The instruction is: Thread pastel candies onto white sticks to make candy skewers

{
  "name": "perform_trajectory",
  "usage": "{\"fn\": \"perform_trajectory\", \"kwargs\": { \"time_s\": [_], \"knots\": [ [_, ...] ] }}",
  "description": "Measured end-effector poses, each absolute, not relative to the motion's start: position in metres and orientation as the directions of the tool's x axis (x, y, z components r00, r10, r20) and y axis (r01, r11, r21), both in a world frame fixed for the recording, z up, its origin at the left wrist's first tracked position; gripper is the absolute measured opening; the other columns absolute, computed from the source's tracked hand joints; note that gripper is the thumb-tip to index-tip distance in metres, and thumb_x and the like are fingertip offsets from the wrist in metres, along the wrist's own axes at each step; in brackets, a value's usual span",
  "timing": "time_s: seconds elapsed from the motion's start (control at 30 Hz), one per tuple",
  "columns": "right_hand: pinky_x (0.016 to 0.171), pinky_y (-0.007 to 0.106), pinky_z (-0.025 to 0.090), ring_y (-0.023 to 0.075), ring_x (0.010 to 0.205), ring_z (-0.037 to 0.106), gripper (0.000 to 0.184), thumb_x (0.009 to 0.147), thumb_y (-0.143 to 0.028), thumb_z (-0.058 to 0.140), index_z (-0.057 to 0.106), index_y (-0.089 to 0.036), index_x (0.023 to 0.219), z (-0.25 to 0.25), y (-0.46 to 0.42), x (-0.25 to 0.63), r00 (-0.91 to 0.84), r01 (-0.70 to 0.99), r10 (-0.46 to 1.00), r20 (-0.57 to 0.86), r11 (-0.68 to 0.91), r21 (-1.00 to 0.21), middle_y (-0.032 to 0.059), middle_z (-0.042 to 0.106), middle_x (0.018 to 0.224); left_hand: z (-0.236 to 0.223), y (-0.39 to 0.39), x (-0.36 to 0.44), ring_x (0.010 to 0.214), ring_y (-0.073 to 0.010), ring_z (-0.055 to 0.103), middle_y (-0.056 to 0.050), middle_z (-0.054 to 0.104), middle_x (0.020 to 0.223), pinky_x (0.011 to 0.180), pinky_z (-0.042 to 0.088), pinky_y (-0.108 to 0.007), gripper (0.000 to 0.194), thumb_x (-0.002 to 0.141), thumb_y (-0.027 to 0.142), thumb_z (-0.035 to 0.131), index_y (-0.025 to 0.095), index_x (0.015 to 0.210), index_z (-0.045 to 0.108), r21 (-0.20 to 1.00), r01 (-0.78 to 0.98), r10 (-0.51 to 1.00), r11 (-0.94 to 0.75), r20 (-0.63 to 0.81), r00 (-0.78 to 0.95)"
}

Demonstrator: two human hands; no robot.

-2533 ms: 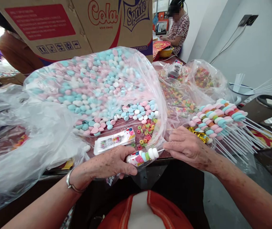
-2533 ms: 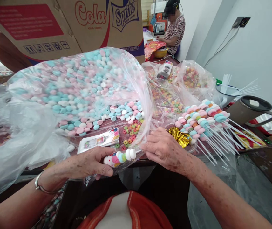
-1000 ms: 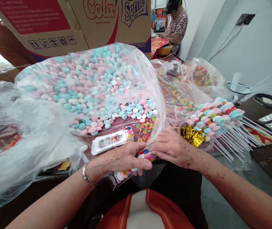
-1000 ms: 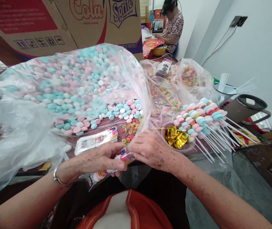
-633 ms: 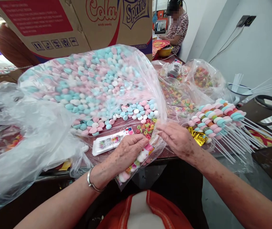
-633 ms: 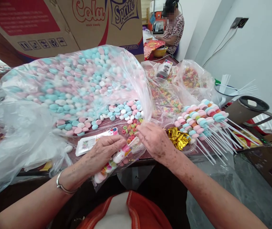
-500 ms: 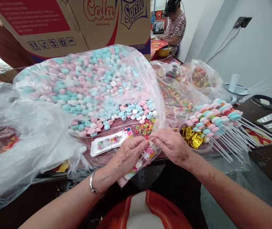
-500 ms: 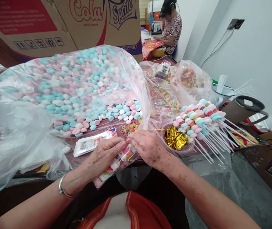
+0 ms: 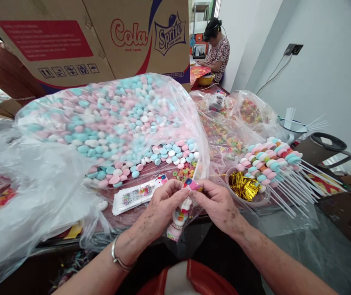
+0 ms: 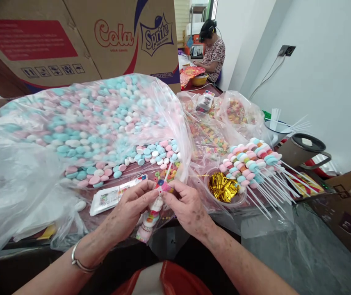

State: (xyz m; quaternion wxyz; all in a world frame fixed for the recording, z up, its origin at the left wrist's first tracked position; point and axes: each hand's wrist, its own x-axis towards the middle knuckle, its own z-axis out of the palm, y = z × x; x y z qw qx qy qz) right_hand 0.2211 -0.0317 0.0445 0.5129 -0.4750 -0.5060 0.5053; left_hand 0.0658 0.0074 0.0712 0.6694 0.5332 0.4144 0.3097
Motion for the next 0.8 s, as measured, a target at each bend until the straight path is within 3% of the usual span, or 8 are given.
{"fn": "perform_trajectory", "kwargs": {
  "time_s": [0.13,0.23,0.3,0.37,0.5,0.7,0.8],
  "knots": [
    [0.062,0.022,0.049,0.0112,0.066,0.059,0.013,0.081,-0.029,0.066,0.064,-0.020,0.089,0.038,-0.032,0.223,-0.034,-0.269,0.999,-0.025,-0.033,-0.963,-0.0034,0.063,0.075,0.068,0.007,0.061,0.055,-0.0103,0.054,0.001,0.060,0.063,0.053,0.041,-0.020,0.020,0.078,0.030,0.069,0.014,0.075,0.057,0.878,-0.115,0.758,0.464,-0.327,0.564],
    [0.063,0.026,0.053,0.0118,0.065,0.062,0.033,0.079,-0.026,0.069,0.059,-0.023,0.110,0.036,-0.034,0.224,-0.161,-0.358,0.986,-0.048,-0.104,-0.928,-0.0034,0.066,0.081,0.069,0.010,0.060,0.051,-0.0137,0.058,-0.002,0.062,0.059,0.051,0.048,-0.024,0.014,0.072,0.023,0.070,0.013,0.073,0.060,0.790,-0.098,0.646,0.605,-0.416,0.640],
    [0.067,0.027,0.053,0.0122,0.068,0.063,0.031,0.081,-0.025,0.067,0.060,-0.022,0.111,0.036,-0.036,0.227,-0.240,-0.244,0.971,-0.003,-0.064,-0.968,-0.0014,0.067,0.085,0.068,0.014,0.059,0.049,-0.0175,0.061,-0.005,0.063,0.057,0.048,0.051,-0.027,0.011,0.070,0.021,0.067,0.011,0.074,0.063,0.741,0.014,0.521,0.671,-0.484,0.703],
    [0.074,0.028,0.052,0.0138,0.077,0.063,0.015,0.086,-0.024,0.061,0.066,-0.019,0.099,0.037,-0.038,0.229,-0.233,-0.030,0.968,0.088,0.083,-0.996,0.0012,0.068,0.085,0.066,0.017,0.058,0.046,-0.0184,0.062,-0.009,0.065,0.058,0.043,0.050,-0.026,0.014,0.070,0.022,0.063,0.008,0.073,0.065,0.717,0.097,0.432,0.691,-0.517,0.739],
    [0.080,0.029,0.048,0.0157,0.084,0.061,0.016,0.091,-0.019,0.050,0.067,-0.020,0.090,0.041,-0.042,0.229,-0.126,0.351,0.914,0.386,0.405,-0.844,0.0036,0.067,0.085,0.065,0.021,0.053,0.046,-0.0132,0.059,-0.013,0.068,0.072,0.042,0.044,-0.021,0.027,0.081,0.032,0.058,0.006,0.078,0.068,0.761,0.088,0.406,0.643,-0.436,0.803],
    [0.068,0.026,0.049,0.0145,0.071,0.058,0.021,0.092,-0.017,0.044,0.063,-0.019,0.081,0.046,-0.046,0.222,-0.047,0.484,0.886,0.462,0.425,-0.765,0.0023,0.062,0.075,0.077,0.020,0.047,0.048,-0.0088,0.053,-0.004,0.061,0.065,0.046,0.039,-0.017,0.031,0.089,0.037,0.058,0.011,0.074,0.064,0.811,0.198,0.390,0.550,-0.459,0.798],
    [0.073,0.031,0.050,0.0176,0.079,0.059,0.019,0.091,-0.014,0.046,0.063,-0.019,0.096,0.047,-0.050,0.225,0.000,0.690,0.782,0.623,0.450,-0.566,0.0056,0.065,0.083,0.080,0.019,0.049,0.047,-0.0080,0.051,-0.002,0.058,0.063,0.045,0.036,-0.017,0.034,0.089,0.040,0.058,0.013,0.069,0.060,0.845,0.201,0.481,0.495,-0.459,0.747]
  ]
}}
